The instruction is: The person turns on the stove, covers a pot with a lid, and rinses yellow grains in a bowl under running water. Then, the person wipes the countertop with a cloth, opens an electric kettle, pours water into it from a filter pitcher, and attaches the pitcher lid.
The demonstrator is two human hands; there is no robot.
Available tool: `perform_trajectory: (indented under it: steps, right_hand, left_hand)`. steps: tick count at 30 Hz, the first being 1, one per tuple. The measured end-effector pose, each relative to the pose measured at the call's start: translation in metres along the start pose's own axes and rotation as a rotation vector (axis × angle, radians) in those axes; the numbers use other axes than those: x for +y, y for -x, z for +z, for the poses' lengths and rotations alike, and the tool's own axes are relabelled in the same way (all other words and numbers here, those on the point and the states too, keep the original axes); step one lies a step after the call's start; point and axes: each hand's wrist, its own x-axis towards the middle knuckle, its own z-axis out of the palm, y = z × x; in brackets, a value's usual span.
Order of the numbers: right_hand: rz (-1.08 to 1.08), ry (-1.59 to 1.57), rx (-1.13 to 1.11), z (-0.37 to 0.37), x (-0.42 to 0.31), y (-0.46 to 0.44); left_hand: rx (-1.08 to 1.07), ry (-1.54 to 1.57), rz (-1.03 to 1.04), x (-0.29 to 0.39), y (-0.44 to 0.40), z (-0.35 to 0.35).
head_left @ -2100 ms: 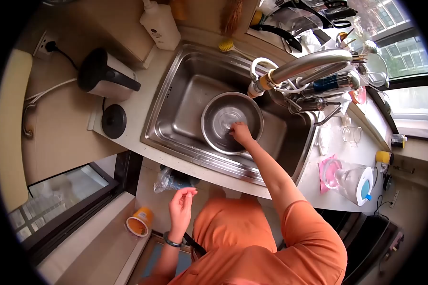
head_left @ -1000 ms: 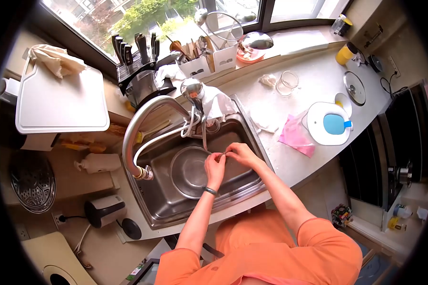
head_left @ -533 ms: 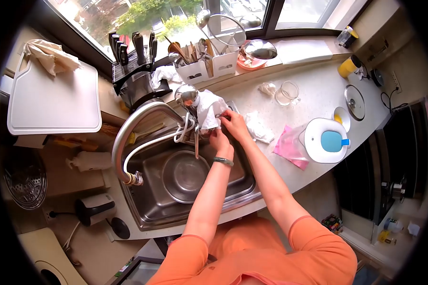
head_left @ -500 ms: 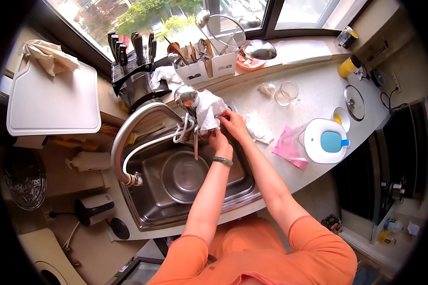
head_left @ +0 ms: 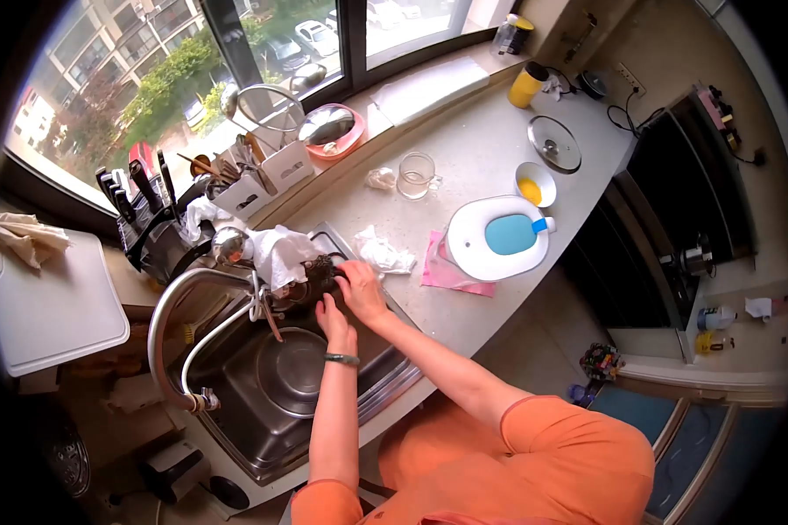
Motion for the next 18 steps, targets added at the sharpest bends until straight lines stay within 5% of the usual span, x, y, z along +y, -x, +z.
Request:
perform_trajectory:
  steps: [4, 9, 13, 18]
  right_hand:
    - [0.047, 0.074, -0.193, -0.042, 0.020, 0.070]
    - [0.037, 0.263, 0.007, -0.075, 0.052, 0.047]
    - [0.104, 0.342, -0.066, -0.054, 0.089, 0.020]
    - [0.356, -0.180, -0.373, -0.073, 0.026, 0.056]
  left_hand:
    - [-0.033, -0.472, 0.011, -0.014, 0.076, -0.049]
    - [-0.074, -0.478, -0.007, -0.009, 0.111, -0.070]
    - [-0.148, -0.473, -0.048, -0.007, 0.114, -0.043]
    - [-0.269, -0.183, -0.368, 0.030, 0.137, 0.016]
